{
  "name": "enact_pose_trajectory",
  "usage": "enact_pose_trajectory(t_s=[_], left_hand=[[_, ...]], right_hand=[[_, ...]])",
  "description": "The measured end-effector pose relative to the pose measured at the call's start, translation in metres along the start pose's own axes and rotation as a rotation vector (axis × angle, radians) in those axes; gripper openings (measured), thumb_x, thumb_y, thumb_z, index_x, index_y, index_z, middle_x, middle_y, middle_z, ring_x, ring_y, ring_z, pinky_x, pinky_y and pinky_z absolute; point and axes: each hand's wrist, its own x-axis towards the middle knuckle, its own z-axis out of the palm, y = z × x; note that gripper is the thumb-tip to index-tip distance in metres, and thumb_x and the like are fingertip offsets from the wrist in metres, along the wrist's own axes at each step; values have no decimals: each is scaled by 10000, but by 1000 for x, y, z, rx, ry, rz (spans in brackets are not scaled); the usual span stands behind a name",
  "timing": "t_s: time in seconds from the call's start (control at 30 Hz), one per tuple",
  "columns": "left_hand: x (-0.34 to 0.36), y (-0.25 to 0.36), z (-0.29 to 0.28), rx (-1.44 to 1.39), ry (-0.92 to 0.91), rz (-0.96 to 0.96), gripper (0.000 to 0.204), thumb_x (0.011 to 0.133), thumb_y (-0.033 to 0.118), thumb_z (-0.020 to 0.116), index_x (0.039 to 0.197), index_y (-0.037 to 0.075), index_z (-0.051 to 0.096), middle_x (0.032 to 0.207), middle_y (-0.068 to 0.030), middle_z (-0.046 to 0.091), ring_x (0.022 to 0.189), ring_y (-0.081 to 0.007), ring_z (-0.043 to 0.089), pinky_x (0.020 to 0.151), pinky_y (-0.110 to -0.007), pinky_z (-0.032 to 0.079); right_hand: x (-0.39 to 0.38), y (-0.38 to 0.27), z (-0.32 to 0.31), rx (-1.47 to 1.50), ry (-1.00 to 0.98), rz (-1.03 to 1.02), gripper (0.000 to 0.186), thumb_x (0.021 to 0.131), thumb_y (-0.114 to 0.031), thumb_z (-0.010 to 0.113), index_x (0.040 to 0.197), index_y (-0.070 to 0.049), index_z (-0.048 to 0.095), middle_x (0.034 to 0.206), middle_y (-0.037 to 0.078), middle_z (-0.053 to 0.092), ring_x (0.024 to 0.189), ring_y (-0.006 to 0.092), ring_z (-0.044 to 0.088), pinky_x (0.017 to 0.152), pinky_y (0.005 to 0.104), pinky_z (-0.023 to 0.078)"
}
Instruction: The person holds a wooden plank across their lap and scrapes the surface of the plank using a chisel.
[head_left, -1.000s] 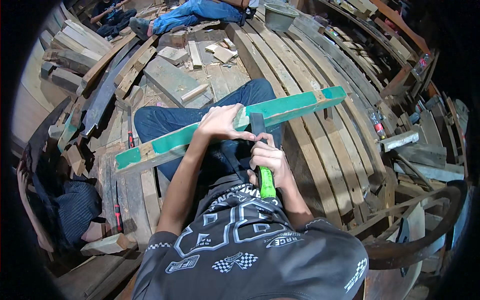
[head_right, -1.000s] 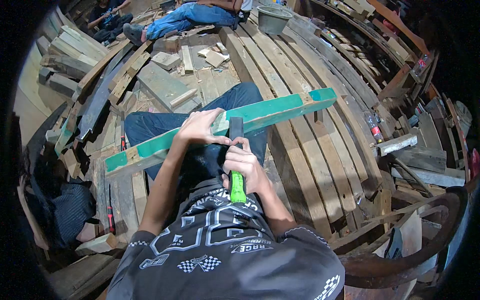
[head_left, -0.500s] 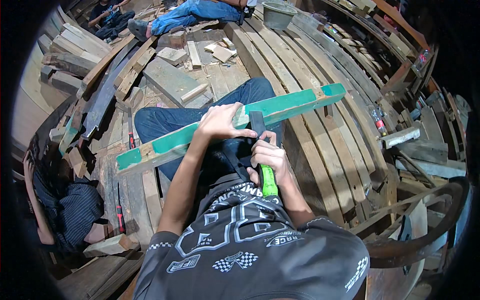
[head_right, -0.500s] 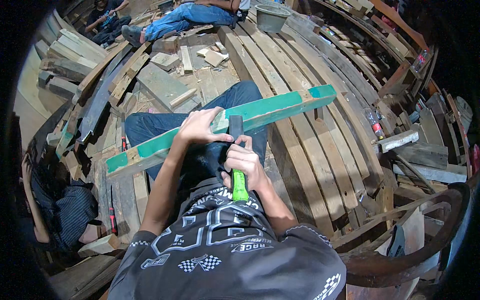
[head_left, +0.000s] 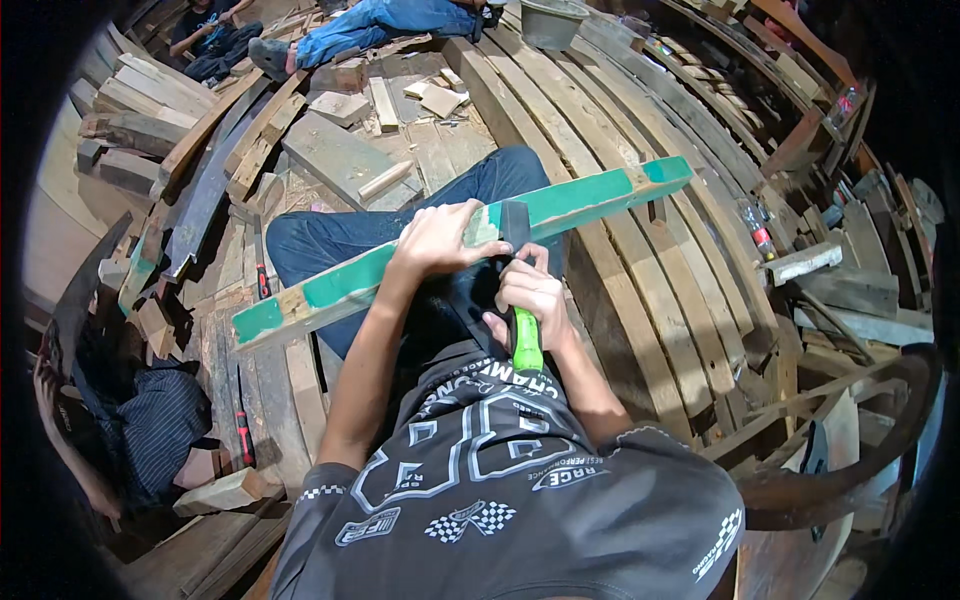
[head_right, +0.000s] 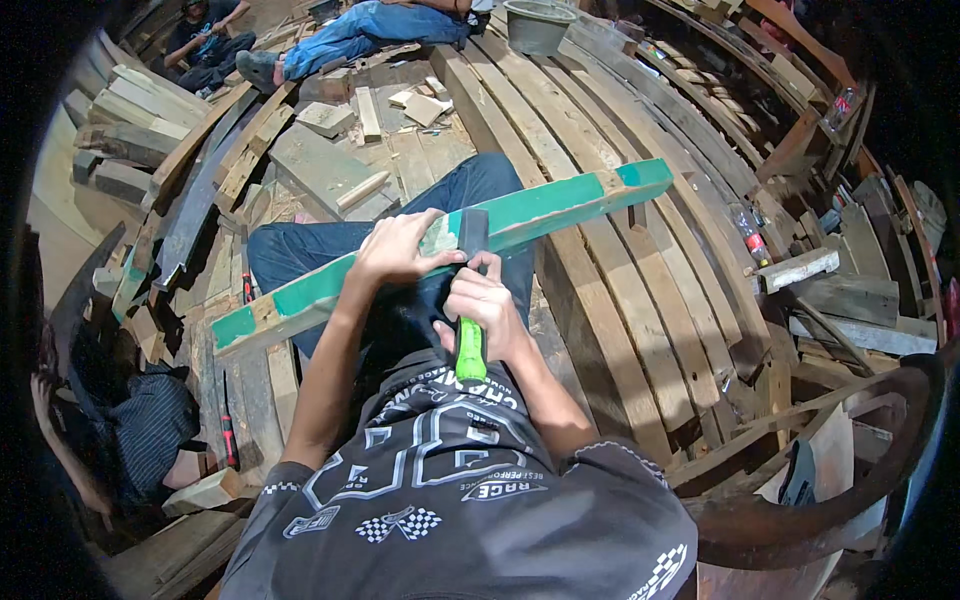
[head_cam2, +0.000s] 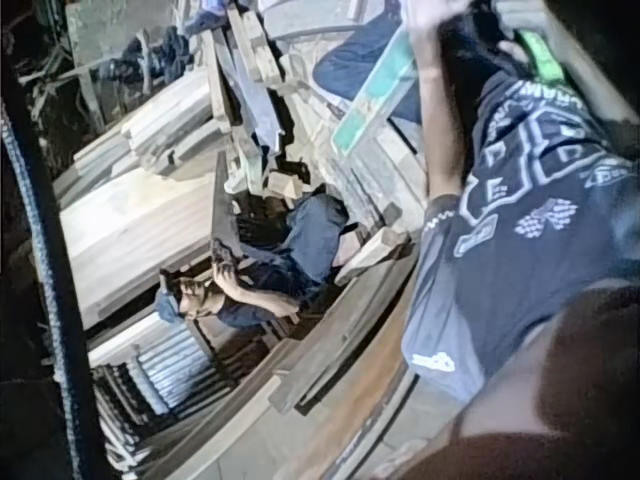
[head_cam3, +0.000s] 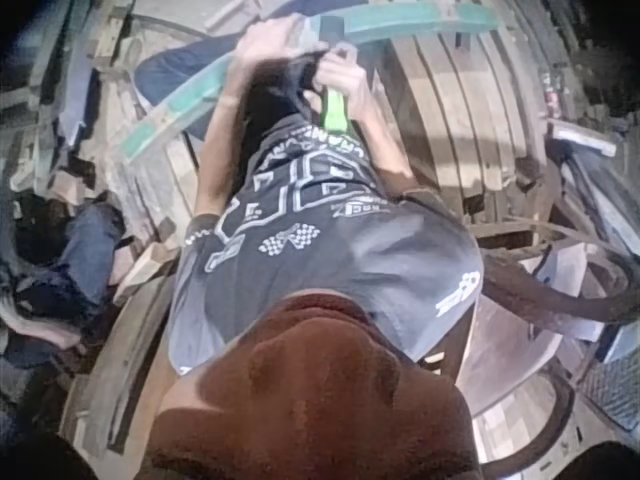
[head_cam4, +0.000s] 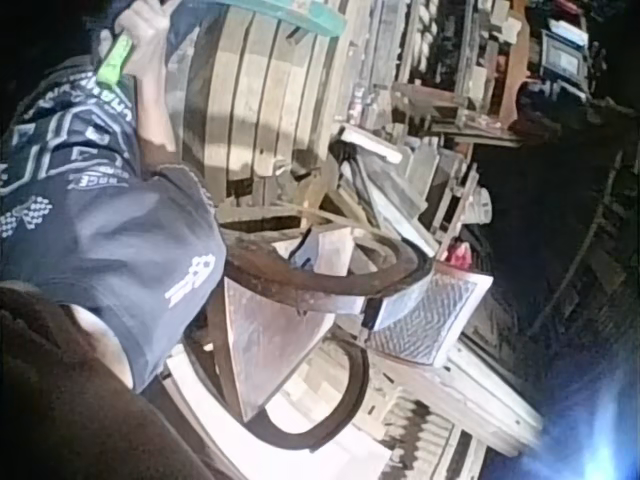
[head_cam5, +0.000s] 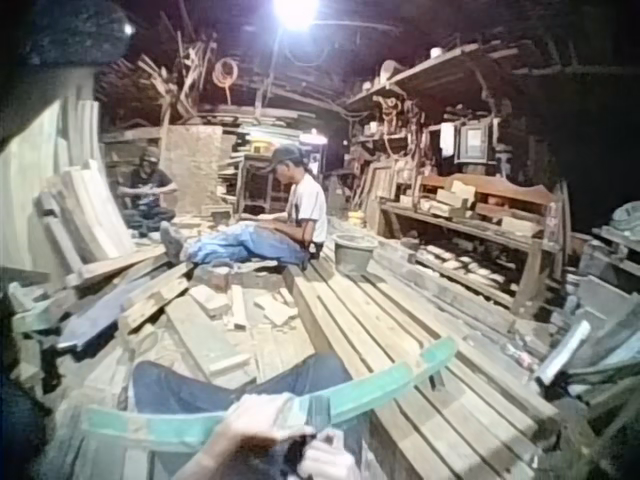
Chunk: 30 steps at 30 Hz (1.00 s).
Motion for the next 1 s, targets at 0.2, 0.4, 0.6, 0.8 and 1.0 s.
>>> enact_pose_trajectory(t_s=[0.2,0.4,0.6,0.8,1.0], left_hand=[[-2,-4,1,4,-20,-6,886,756,740,715,1288,38,625,1080,-246,724,1034,-419,690,902,-501,528],[3,-8,5,-33,15,-9,823,797,715,699,1266,42,638,1035,-240,735,999,-421,701,889,-507,532],[-1,-11,6,-26,54,65,903,751,804,674,1199,20,663,1009,-250,731,974,-435,705,852,-519,547],[-1,-9,6,-39,30,19,862,804,785,634,1210,26,659,984,-256,731,971,-437,704,841,-525,545],[2,-7,7,13,14,-35,825,824,778,614,1155,23,653,952,-267,723,932,-450,701,808,-535,548]], right_hand=[[4,-13,-4,43,6,20,250,646,-126,795,682,-94,549,714,64,550,742,265,604,900,451,398],[6,4,4,-41,-17,6,263,664,-140,803,686,-101,544,695,56,511,724,261,573,899,460,388],[10,-14,-3,14,21,6,260,627,-144,797,678,-90,547,687,71,507,715,281,568,880,451,400],[15,-1,7,1,-31,12,244,676,-131,769,709,-90,531,696,65,450,775,275,549,948,476,335],[10,3,9,-31,-23,22,268,675,-164,793,703,-85,539,705,69,493,765,284,562,921,464,361]])
